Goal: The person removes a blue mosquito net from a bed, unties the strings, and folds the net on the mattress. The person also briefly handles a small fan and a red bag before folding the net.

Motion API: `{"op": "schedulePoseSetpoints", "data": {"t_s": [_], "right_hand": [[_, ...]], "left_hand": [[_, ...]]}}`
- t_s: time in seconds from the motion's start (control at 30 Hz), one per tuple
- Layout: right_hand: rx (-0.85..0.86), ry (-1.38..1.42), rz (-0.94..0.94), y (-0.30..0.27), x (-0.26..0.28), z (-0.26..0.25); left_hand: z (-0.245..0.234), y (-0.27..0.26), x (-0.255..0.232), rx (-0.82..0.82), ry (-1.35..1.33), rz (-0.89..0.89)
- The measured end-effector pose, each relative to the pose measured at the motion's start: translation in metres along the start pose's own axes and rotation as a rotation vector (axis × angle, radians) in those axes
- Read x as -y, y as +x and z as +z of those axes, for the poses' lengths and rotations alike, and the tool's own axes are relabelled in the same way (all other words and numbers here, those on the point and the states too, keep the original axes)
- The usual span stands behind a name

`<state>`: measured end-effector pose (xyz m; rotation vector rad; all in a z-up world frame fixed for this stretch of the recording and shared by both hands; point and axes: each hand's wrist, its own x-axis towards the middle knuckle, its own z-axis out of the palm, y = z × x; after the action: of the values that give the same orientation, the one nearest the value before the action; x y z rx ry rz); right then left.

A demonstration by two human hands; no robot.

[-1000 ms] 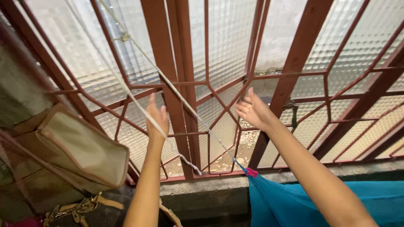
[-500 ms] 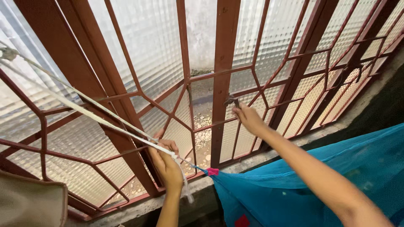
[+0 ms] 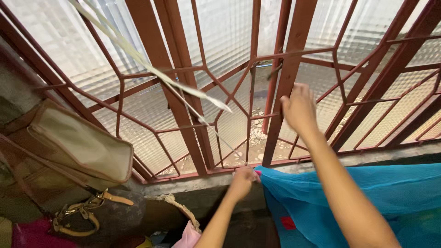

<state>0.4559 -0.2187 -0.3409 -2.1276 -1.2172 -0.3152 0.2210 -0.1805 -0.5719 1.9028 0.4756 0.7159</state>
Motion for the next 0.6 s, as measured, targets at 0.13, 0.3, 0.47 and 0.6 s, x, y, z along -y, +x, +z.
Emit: {"op": "schedulePoseSetpoints", "data": {"t_s": [0.13, 0.3, 0.47, 0.6], "right_hand": [[0.514, 0.427, -0.254, -0.166, 0.026, 0.046], [1.052, 1.016, 0.092, -0.293, -0.102, 0.060], [-0.102, 1.586, 1.440, -0.404, -0.300, -0.009], [-0.951, 1.750, 1.623, -0.541, -0.347, -0.067]], "left_hand": [[0.134, -0.070, 0.081, 0.439, -0.127, -0.339], [0.252, -0.099, 0.080, 0.557, 0.174, 0.260], [0.261, -0.089, 0.023, 0.861, 0.026, -0.109], [0.305, -0.093, -0.008, 1.044, 0.033, 0.013]]}}
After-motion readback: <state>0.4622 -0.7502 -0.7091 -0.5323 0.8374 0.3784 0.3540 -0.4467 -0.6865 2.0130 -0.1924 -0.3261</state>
